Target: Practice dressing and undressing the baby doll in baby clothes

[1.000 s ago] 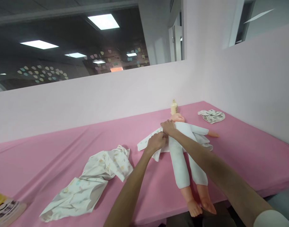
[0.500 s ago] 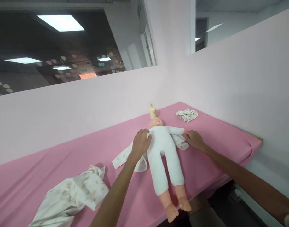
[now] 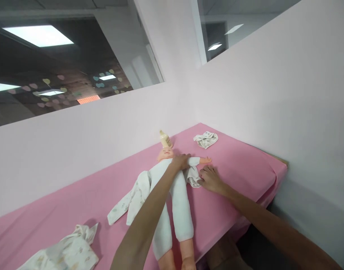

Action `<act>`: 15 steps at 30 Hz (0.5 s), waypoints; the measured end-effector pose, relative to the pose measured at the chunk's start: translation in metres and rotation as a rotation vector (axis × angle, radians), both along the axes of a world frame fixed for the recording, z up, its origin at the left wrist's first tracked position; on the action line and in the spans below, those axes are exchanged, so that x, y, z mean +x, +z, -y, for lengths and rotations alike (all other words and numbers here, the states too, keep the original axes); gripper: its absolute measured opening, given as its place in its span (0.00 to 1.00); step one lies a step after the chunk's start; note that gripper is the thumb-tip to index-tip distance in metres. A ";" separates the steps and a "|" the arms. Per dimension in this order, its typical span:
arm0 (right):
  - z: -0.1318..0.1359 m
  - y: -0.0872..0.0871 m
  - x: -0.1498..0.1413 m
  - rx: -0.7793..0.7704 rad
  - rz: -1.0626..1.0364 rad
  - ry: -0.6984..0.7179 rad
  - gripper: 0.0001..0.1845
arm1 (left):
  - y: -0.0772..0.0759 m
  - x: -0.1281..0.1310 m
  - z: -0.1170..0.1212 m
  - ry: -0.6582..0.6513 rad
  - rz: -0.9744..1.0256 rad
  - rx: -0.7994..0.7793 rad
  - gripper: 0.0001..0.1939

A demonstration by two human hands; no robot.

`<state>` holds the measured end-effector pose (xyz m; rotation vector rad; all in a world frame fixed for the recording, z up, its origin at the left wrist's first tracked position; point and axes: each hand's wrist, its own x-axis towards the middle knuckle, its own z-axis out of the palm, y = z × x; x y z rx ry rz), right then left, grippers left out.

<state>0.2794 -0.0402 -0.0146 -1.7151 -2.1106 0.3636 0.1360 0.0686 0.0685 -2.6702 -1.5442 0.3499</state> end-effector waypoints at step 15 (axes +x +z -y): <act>-0.045 0.035 0.093 0.195 0.297 -0.184 0.14 | 0.036 -0.050 0.048 0.003 0.071 -0.071 0.09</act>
